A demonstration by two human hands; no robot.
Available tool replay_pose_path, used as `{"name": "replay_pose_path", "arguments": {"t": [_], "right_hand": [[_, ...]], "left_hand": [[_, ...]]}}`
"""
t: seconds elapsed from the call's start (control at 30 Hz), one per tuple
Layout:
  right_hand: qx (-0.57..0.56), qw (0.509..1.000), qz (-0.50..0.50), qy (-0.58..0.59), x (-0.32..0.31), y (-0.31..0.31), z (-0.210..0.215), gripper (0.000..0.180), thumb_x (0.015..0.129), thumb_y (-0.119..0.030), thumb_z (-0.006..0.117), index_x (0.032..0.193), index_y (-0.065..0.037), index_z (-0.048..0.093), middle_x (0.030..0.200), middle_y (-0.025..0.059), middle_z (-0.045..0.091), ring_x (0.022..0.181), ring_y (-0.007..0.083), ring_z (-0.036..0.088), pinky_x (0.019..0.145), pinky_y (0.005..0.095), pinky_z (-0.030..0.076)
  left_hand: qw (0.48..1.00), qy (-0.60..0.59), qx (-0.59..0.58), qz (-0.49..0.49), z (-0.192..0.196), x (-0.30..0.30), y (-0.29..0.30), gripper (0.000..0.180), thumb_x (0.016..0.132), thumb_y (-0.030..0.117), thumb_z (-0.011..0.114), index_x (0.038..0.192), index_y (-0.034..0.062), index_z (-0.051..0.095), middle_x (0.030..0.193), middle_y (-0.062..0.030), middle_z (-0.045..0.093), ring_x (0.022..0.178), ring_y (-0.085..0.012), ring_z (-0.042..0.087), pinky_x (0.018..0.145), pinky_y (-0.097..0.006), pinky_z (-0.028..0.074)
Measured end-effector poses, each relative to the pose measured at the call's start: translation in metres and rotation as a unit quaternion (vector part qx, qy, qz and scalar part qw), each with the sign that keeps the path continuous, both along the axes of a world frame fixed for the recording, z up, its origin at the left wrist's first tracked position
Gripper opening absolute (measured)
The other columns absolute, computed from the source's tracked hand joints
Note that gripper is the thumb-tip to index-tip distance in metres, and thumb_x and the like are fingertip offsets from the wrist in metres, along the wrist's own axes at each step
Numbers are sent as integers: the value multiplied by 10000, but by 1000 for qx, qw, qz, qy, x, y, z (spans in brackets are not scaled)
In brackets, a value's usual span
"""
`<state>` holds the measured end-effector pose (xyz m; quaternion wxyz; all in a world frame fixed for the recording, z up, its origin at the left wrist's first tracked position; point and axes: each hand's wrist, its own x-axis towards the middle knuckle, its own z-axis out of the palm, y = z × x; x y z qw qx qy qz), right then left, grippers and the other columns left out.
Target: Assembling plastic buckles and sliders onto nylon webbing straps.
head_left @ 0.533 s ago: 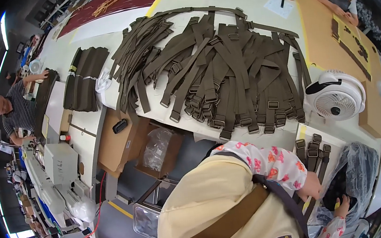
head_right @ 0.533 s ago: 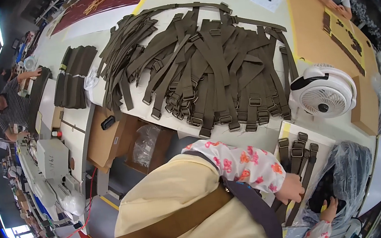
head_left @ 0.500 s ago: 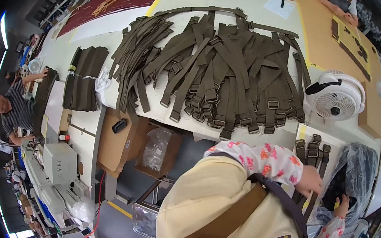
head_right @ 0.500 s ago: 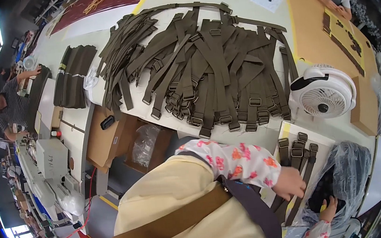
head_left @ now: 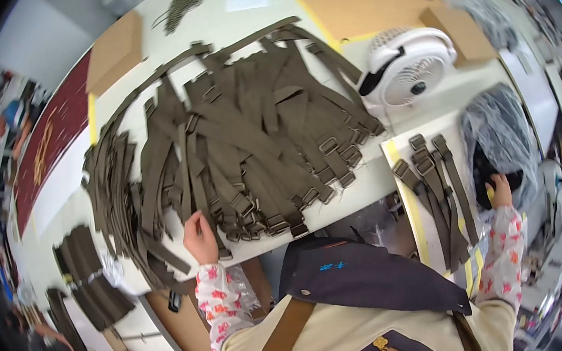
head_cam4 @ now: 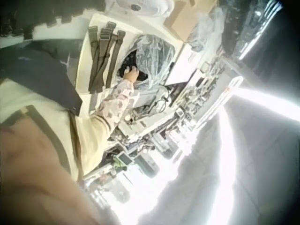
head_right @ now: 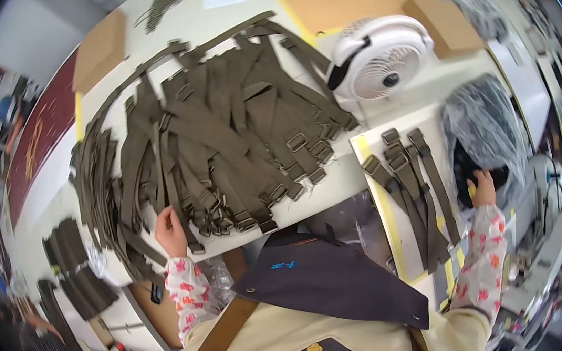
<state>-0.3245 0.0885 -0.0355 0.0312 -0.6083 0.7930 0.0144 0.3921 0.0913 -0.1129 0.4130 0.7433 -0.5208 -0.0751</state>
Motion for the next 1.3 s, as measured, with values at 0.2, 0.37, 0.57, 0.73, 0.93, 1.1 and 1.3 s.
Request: {"name": "replay_pose_path", "arguments": {"t": [0.2,0.37,0.57,0.73,0.93,1.1,1.3], "right_hand": [[-24,997,-63,42,31,3,-2,326,681,-155,682,981,-70,584,977,130,563,936,335,538,790,392,440],[-203,971,-116,-41,36,-1,-22,262,728,-187,669,940,-50,602,906,136,590,860,307,578,739,367,457],[-253,946,-148,-141,41,-28,51,405,762,-217,653,1083,-6,526,1031,182,563,774,253,616,692,333,470],[-258,963,-66,-25,18,-53,79,584,786,-248,628,1249,-13,361,1253,252,393,1133,384,419,933,373,354],[-294,952,51,-65,18,-64,86,492,785,-177,591,1209,-39,384,1169,245,447,1018,421,469,849,406,410],[-214,969,15,-125,26,-56,39,165,746,-227,608,776,-65,612,751,130,612,722,311,594,621,404,470],[-96,995,-28,24,22,-46,-16,182,722,-266,641,718,-87,612,759,97,591,728,250,599,651,368,432]], "left_hand": [[999,31,-21,17,7,16,-36,151,837,69,558,941,-32,599,849,-104,628,736,-159,583,695,-260,457],[989,41,-15,-143,29,-17,-67,123,830,36,545,922,-25,601,855,-113,626,743,-194,591,692,-279,459],[945,46,-10,-323,60,-113,-88,117,787,-19,551,891,-15,605,811,-120,618,700,-213,593,652,-290,459],[857,170,-20,-487,86,-234,-98,134,760,-35,567,885,-14,611,834,-129,624,751,-229,603,694,-293,463],[609,35,-96,-786,128,-432,-108,348,765,122,609,1082,15,513,1140,-143,499,1062,-304,473,864,-366,411],[714,-137,-160,-668,105,-549,-182,453,745,109,594,1173,38,464,1261,-237,387,1131,-393,409,920,-429,365],[676,23,-28,-736,112,-536,-174,273,794,148,569,1037,24,578,983,-163,593,913,-308,567,777,-358,446]]}}
